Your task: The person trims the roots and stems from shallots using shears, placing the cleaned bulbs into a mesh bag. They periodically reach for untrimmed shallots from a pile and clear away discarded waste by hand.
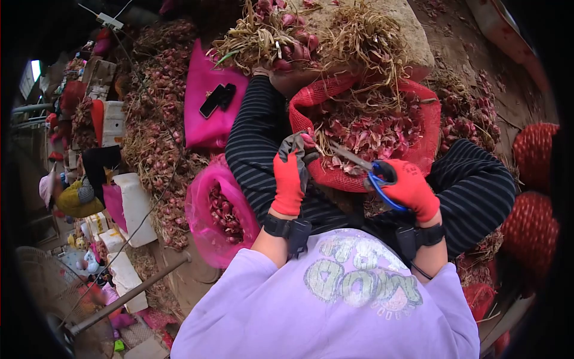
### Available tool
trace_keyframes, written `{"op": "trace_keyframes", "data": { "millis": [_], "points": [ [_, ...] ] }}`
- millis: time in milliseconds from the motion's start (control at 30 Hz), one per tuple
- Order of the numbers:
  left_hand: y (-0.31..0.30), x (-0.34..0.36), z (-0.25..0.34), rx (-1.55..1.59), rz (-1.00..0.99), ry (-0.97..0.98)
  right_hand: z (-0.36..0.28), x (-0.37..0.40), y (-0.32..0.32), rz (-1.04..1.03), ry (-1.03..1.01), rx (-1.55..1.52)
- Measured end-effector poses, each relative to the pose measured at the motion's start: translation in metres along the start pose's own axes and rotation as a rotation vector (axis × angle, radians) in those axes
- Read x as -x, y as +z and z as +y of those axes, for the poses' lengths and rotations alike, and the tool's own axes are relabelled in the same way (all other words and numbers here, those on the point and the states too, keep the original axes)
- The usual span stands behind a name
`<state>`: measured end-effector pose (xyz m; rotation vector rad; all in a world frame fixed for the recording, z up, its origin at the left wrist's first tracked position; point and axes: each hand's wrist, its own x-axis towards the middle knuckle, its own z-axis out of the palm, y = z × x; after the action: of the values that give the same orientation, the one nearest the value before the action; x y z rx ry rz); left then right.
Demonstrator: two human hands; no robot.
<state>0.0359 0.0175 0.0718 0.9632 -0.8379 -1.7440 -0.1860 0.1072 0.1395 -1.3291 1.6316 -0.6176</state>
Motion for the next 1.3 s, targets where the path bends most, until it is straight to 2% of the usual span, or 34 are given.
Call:
{"op": "trace_keyframes", "data": {
  "millis": [67, 133, 167, 200, 267, 300, 400, 500, 600, 700, 800, 900, 933, 1000, 1100, 1200, 1300],
  "points": [
    [0.006, 0.002, -0.001, 0.072, -0.078, -0.149, 0.002, -0.002, -0.001, 0.145, -0.037, -0.163],
    [0.017, 0.009, -0.005, 0.056, -0.138, -0.317, -0.008, -0.011, 0.008, 0.146, -0.093, -0.433],
    [0.028, 0.013, -0.010, 0.067, -0.095, -0.347, -0.009, -0.018, 0.021, 0.164, -0.134, -0.565],
    [0.029, 0.017, -0.013, 0.087, -0.171, -0.333, -0.005, -0.021, 0.031, 0.182, -0.176, -0.699],
    [0.029, 0.022, -0.019, 0.125, -0.318, -0.300, 0.006, -0.023, 0.039, 0.136, -0.174, -0.601],
    [0.043, 0.029, -0.009, -0.056, -0.189, -0.269, 0.008, -0.022, 0.041, 0.109, -0.171, -0.555],
    [0.039, 0.030, -0.002, -0.032, -0.257, -0.361, 0.008, -0.021, 0.044, 0.055, -0.159, -0.690],
    [0.032, 0.030, -0.004, 0.008, -0.363, -0.292, 0.014, -0.022, 0.042, 0.051, -0.159, -0.558],
    [0.038, 0.031, 0.006, -0.020, -0.362, -0.406, 0.013, -0.021, 0.033, 0.059, -0.258, -0.449],
    [0.038, 0.030, -0.003, 0.129, -0.421, -0.391, 0.010, -0.021, 0.033, 0.072, -0.190, -0.393],
    [0.051, 0.036, -0.002, 0.224, -0.079, -0.504, 0.017, -0.026, 0.048, 0.223, -0.270, -0.262],
    [0.024, 0.019, -0.021, -0.166, -0.198, -0.470, 0.008, -0.021, 0.052, 0.343, -0.350, -0.028],
    [0.021, 0.018, -0.021, -0.157, -0.193, -0.478, 0.008, -0.021, 0.055, 0.385, -0.374, 0.061],
    [0.019, 0.016, -0.016, -0.142, -0.186, -0.489, 0.004, -0.019, 0.056, 0.403, -0.332, 0.020],
    [0.023, 0.007, -0.011, 0.015, -0.187, -0.407, 0.000, -0.019, 0.053, 0.473, -0.332, 0.031],
    [0.052, 0.023, 0.009, -0.248, -0.114, -0.340, 0.007, -0.024, 0.057, 0.517, -0.321, 0.016],
    [0.024, 0.011, -0.010, -0.166, -0.259, -0.482, 0.005, -0.024, 0.056, 0.517, -0.302, -0.001]
  ]
}}
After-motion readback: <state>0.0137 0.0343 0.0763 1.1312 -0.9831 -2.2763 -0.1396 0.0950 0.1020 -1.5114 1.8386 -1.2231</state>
